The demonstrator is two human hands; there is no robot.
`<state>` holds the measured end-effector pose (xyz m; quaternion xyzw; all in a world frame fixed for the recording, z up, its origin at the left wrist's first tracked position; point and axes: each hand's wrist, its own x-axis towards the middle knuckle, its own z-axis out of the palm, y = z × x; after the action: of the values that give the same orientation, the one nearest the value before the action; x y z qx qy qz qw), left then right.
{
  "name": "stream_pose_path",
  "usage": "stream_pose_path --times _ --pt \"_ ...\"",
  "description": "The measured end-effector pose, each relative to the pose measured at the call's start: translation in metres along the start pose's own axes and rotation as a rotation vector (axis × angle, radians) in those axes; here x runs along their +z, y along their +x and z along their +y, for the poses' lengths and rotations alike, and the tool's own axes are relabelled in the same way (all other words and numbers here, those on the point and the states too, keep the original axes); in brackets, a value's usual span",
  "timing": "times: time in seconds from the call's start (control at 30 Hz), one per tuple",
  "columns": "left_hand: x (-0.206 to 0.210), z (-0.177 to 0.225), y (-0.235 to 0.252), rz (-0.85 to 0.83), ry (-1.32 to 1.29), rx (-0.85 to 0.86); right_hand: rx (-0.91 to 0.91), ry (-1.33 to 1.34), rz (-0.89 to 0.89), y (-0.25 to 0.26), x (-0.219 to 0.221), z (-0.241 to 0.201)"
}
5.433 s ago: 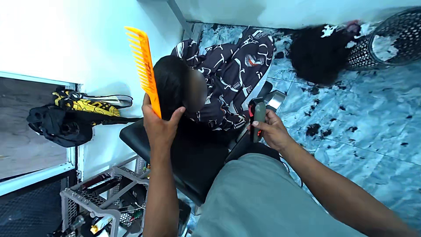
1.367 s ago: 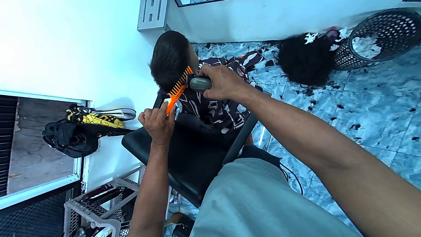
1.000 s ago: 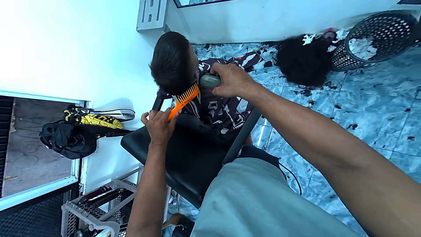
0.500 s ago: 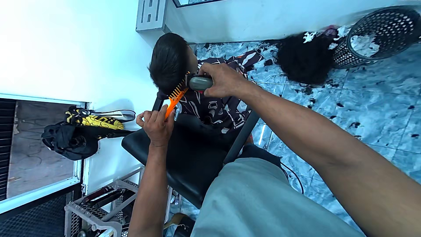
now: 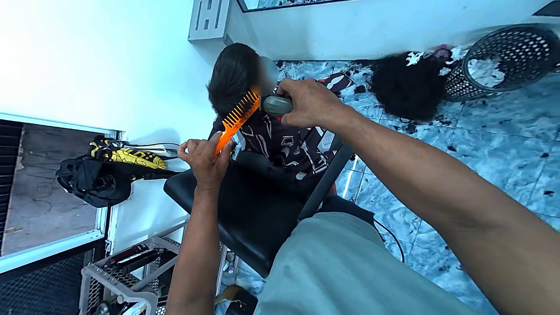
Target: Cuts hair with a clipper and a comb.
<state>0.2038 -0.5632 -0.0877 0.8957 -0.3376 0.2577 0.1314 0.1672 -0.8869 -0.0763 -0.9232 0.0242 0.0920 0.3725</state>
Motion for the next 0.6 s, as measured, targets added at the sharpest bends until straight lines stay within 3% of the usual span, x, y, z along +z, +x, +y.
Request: stream_pose_path --times 0.47,0.53,0.6 --pt "0.005 0.000 -0.002 0.046 0.050 0.054 -0.080 -0.007 -0.023 -0.006 0.002 -0.040" --pt "0.001 0.002 -0.003 -0.065 0.051 0.070 -0.130 0.048 -0.051 -0.004 0.002 -0.036" --pt "-0.004 0.002 -0.009 -0.301 0.074 0.098 -0.084 0.057 -0.044 -0.004 0.001 -0.018"
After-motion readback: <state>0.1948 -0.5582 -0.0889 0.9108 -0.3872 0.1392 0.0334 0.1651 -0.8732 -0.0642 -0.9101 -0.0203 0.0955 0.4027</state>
